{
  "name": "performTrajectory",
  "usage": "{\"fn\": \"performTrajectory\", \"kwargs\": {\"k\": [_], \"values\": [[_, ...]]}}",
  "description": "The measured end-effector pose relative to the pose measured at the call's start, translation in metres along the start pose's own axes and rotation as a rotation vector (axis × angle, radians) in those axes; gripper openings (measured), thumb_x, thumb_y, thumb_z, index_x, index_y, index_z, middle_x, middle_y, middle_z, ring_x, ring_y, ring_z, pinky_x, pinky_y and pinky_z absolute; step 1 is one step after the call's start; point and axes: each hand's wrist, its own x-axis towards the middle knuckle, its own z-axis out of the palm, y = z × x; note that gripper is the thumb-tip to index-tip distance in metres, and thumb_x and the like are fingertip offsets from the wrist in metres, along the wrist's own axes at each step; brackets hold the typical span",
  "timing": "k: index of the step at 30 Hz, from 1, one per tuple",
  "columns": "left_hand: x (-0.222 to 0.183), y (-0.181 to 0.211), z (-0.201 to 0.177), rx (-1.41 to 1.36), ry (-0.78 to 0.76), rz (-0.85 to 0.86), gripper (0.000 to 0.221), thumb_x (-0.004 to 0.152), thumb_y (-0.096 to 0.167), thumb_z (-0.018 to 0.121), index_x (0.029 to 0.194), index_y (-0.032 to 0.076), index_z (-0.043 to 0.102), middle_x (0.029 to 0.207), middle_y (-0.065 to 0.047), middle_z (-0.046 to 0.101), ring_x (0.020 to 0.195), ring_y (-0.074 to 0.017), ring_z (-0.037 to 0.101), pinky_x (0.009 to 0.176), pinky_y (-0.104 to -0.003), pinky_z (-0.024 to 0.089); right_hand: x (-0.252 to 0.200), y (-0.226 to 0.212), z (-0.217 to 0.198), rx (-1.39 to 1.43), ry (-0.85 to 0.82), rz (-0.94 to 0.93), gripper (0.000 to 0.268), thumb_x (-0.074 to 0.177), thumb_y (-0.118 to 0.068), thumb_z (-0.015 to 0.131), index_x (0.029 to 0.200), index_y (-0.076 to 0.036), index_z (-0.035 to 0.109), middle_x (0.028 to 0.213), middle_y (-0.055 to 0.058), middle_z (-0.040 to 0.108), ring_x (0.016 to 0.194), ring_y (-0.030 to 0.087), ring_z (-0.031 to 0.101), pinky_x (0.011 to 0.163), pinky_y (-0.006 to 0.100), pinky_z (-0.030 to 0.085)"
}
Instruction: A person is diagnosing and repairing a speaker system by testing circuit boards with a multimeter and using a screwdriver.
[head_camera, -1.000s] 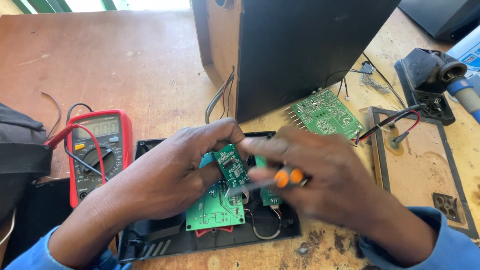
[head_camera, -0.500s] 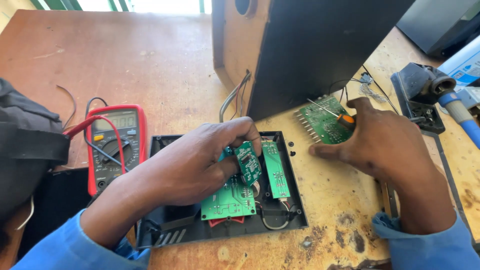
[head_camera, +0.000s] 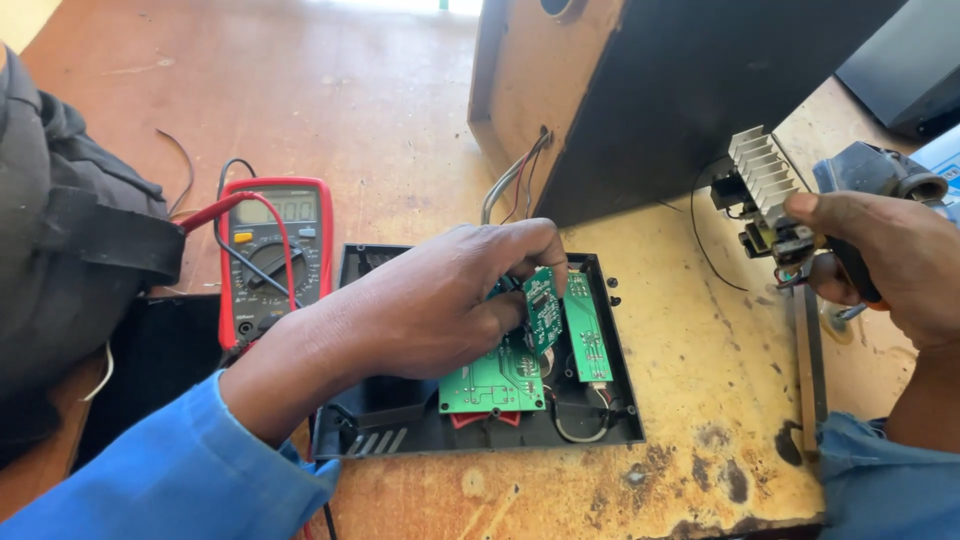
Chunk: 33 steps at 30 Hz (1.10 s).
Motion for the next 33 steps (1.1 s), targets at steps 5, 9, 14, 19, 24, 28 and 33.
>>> {"fn": "performTrajectory", "kwargs": {"k": [5, 9, 14, 19, 24, 28, 33], "values": [[0.0, -0.001, -0.001, 0.004, -0.003, 0.02, 0.039, 0.074, 0.004, 0.048, 0.11, 0.016, 0.057, 0.1, -0.012, 0.071, 0.084, -0.032, 0.061, 0.071, -0.046, 0.044, 0.019, 0.025, -0.011, 0.18, -0.226, -0.078, 0.07, 0.118, -0.042, 0.048, 0.086, 0.017, 0.069, 0.045, 0.029, 0.044, 0.038, 0.034, 0.036, 0.046, 0.05, 0.035], [-0.002, 0.003, -0.003, -0.004, -0.022, -0.026, 0.035, 0.076, 0.005, 0.049, 0.109, 0.017, 0.056, 0.098, -0.011, 0.07, 0.081, -0.0294, 0.059, 0.069, -0.045, 0.043, 0.051, 0.072, -0.014, 0.41, -0.183, -0.097, 0.043, 0.11, -0.043, 0.052, 0.125, -0.002, 0.052, 0.079, 0.017, 0.049, 0.044, 0.024, 0.034, 0.045, 0.037, 0.029], [-0.001, -0.001, 0.0, -0.005, -0.005, 0.035, 0.037, 0.074, 0.003, 0.048, 0.106, 0.017, 0.058, 0.097, -0.01, 0.069, 0.085, -0.0306, 0.061, 0.073, -0.044, 0.044, 0.113, 0.145, -0.03, 0.398, -0.54, -0.223, 0.056, 0.111, -0.051, 0.041, 0.124, -0.003, 0.067, 0.047, 0.027, 0.05, 0.03, 0.035, 0.035, 0.036, 0.053, 0.035], [-0.001, -0.002, 0.0, 0.005, -0.004, 0.037, 0.035, 0.076, 0.004, 0.048, 0.107, 0.017, 0.057, 0.097, -0.011, 0.07, 0.085, -0.0312, 0.062, 0.072, -0.045, 0.045, 0.05, 0.068, -0.015, 0.385, -0.386, -0.218, 0.042, 0.104, -0.032, 0.05, 0.127, 0.002, 0.059, 0.057, 0.028, 0.051, 0.038, 0.032, 0.04, 0.034, 0.042, 0.032], [-0.001, 0.001, -0.001, 0.004, -0.012, 0.036, 0.036, 0.075, 0.004, 0.048, 0.108, 0.017, 0.056, 0.095, -0.012, 0.069, 0.083, -0.0319, 0.062, 0.072, -0.045, 0.044, -0.032, -0.061, 0.007, -0.04, -0.138, 0.126, 0.066, 0.084, -0.013, 0.079, 0.147, -0.008, 0.059, 0.112, 0.022, 0.069, 0.07, 0.039, 0.053, 0.06, 0.047, 0.042], [-0.002, 0.007, -0.002, 0.011, -0.04, -0.016, 0.035, 0.08, 0.004, 0.05, 0.112, 0.016, 0.056, 0.097, -0.013, 0.069, 0.077, -0.0307, 0.058, 0.067, -0.046, 0.042, -0.048, -0.097, 0.014, -0.326, -0.23, 0.261, 0.096, 0.072, -0.039, 0.08, 0.156, -0.021, 0.039, 0.156, 0.015, 0.047, 0.141, 0.039, 0.048, 0.117, 0.061, 0.041], [-0.004, 0.01, 0.0, 0.059, -0.039, -0.011, 0.034, 0.084, 0.006, 0.052, 0.116, 0.017, 0.056, 0.087, -0.012, 0.064, 0.074, -0.0307, 0.054, 0.067, -0.047, 0.039, -0.045, -0.05, -0.003, -0.343, -0.063, 0.084, 0.096, 0.071, -0.047, 0.08, 0.156, -0.019, 0.046, 0.151, 0.02, 0.053, 0.13, 0.046, 0.056, 0.104, 0.063, 0.048]]}}
